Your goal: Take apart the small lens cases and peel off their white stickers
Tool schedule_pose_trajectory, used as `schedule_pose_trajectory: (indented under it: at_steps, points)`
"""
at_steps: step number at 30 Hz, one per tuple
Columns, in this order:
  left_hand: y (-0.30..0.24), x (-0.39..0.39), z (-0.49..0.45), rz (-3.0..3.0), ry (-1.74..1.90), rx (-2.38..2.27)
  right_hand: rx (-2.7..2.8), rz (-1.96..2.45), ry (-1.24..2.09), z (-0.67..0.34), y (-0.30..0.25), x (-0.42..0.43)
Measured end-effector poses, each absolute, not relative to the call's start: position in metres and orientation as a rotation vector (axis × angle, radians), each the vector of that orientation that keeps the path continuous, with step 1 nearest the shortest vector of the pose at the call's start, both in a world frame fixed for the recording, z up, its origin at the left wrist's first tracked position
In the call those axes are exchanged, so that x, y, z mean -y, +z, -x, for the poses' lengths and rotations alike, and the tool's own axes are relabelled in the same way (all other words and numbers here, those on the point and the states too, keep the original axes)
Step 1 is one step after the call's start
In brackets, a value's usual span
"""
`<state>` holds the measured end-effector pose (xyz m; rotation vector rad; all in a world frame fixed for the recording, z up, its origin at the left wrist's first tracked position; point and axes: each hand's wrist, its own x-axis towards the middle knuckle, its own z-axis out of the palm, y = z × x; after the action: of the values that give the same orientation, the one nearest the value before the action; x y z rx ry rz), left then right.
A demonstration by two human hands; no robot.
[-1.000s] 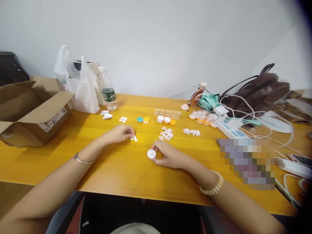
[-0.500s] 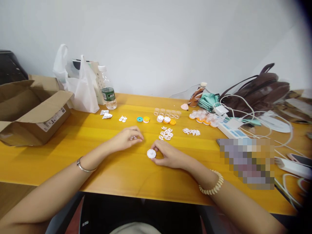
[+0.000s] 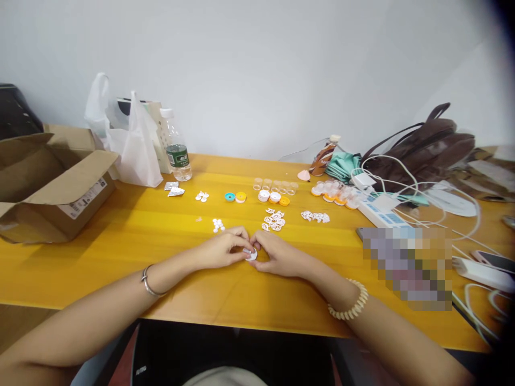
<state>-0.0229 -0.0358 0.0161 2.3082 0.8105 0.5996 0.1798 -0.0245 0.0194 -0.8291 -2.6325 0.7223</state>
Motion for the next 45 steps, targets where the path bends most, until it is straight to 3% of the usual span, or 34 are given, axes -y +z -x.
schedule_pose_trajectory:
  at_steps: [13, 45]
  points:
    - [0.010, 0.042, 0.014, -2.166, 0.658, -0.973, 2.632, 0.845, 0.697, -0.179, 0.017, 0.024]
    - [0.012, 0.039, 0.016, -2.124, 0.641, -0.887, 2.658, 0.851, 0.702, -0.178, 0.021, 0.025]
